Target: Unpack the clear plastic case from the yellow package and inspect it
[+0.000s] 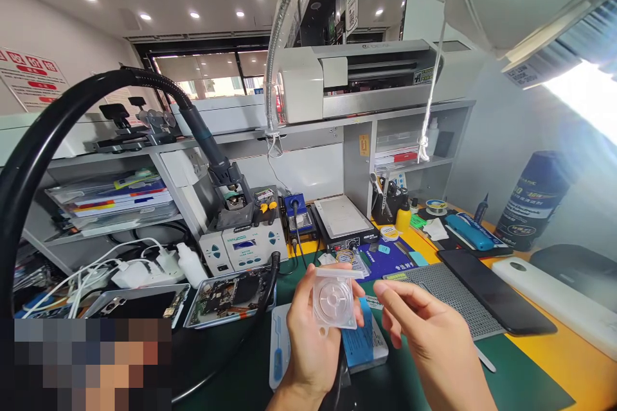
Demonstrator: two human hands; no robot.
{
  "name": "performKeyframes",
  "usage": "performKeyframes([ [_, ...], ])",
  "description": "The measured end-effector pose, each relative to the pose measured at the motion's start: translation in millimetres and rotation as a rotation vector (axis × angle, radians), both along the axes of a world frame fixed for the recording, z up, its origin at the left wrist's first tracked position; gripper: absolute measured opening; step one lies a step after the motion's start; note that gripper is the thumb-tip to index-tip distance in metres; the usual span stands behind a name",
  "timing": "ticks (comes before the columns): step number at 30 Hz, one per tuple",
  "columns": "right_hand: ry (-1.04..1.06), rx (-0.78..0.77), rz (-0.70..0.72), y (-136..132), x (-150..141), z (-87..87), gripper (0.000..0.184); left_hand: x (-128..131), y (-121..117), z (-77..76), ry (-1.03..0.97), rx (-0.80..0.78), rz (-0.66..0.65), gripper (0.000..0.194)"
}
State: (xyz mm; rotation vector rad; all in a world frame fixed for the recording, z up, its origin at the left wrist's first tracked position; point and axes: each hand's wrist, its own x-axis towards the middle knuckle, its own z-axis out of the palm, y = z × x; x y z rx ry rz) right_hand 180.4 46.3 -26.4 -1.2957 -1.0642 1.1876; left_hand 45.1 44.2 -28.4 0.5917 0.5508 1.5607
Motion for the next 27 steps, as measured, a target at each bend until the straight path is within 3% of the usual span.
performKeyframes([
  [7,-0.022,0.022,0.004,2,3,-6.8,0.046,0,0,-0.4,-0.011,-0.037,0.017,0.036],
  [13,-0.096,0.089,0.007,3,3,-1.9,0.044,2,1,3.9,0.013,-0.098,-0.011,0.039],
  [27,-0.472,0.691,0.111,15,18,-7.2,0.013,4,4,-1.6,0.015,-0.173,-0.097,0.039],
])
